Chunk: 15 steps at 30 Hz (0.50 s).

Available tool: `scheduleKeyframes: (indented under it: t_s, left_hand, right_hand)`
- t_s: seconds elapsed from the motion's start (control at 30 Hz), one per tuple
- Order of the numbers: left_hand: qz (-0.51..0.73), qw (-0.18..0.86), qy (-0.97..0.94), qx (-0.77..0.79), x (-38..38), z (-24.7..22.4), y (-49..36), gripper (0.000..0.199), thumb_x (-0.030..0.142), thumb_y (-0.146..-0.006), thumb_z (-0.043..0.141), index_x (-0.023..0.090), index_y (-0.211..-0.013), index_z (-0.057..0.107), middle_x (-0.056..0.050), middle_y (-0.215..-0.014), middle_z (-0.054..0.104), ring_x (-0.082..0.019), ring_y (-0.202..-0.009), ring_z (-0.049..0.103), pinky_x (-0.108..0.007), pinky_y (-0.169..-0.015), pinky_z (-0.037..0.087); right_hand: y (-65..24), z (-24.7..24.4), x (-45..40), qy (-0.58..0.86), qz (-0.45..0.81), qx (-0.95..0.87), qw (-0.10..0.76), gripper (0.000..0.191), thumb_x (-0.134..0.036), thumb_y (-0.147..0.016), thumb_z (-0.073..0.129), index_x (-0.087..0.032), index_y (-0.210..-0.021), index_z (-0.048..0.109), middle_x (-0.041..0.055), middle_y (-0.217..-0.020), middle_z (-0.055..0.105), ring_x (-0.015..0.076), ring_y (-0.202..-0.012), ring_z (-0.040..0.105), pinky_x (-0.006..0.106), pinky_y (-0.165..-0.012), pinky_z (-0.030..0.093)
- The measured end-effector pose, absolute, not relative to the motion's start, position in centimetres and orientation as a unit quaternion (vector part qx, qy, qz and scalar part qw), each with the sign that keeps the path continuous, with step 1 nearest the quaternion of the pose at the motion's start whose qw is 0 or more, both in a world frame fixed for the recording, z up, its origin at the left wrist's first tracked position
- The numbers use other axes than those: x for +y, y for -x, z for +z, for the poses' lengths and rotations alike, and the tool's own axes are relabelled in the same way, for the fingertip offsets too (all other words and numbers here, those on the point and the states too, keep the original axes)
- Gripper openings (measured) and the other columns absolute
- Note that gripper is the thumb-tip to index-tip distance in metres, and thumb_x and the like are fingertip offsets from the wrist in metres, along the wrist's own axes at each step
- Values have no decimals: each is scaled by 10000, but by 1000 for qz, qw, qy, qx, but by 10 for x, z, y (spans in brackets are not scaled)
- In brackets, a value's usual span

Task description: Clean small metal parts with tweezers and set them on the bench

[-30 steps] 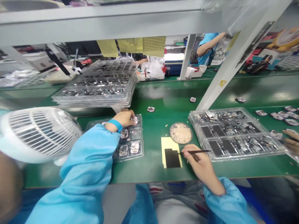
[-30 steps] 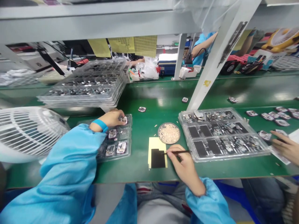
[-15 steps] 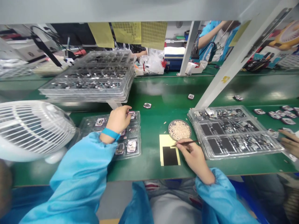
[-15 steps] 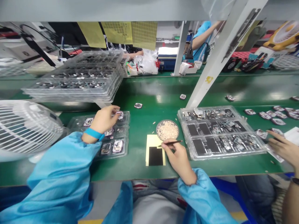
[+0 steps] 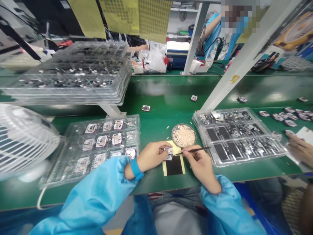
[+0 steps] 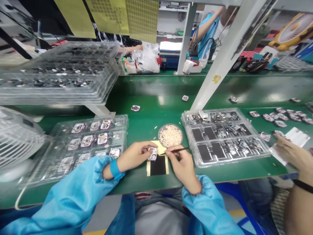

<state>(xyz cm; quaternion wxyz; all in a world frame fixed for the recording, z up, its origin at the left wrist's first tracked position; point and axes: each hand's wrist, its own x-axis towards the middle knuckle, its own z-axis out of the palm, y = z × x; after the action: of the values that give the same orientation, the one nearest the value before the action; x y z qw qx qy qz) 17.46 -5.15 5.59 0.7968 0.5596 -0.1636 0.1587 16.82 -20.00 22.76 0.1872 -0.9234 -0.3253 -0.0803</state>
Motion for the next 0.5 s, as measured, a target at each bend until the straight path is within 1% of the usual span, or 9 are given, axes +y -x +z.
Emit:
scheduleKeyframes:
  t_s: [0.1,0.17,0.27,0.37,0.5]
  left_hand:
    - [167,791,-570,-145,-51,58,-169,249,220,-853,573,287,-1051,709,56,-687,673,-139,-573,588,-235,-563,410]
    - [170,794,-570,-128,-52,62,-165,187,262,-838,634,288,-1007,707,65,-684,674,-136,-583,594,-234,-581,416]
    - [173,807,-554,-113,-56,66,-161,141,317,-848,664,293,-975,720,70,-669,671,-128,-585,591,-229,-590,415]
    - [168,820,-534,-120,-60,63,-162,198,291,-883,613,314,-1032,741,66,-636,643,-120,-555,552,-226,-562,391]
    - [161,823,-531,-123,-62,59,-164,236,298,-888,606,312,-1076,747,52,-609,607,-127,-542,513,-230,-537,371]
  right_hand:
    - [-163,229,-196,893,-114,-380,215,33,-198,-931,652,-216,-955,640,61,-956,706,205,-942,688,378,-870,572]
    - [-159,230,-193,875,-129,-415,212,92,-141,-927,637,-223,-969,644,63,-970,703,216,-972,682,413,-902,558]
    - [-155,230,-191,862,-141,-446,196,170,-81,-911,630,-228,-994,652,68,-994,701,222,-969,682,424,-877,560]
    - [-154,229,-191,859,-141,-457,180,191,-68,-898,635,-228,-999,654,67,-980,703,227,-949,687,427,-846,572]
    - [-155,229,-191,867,-115,-463,147,202,-56,-884,652,-223,-997,661,66,-973,713,222,-936,692,415,-826,580]
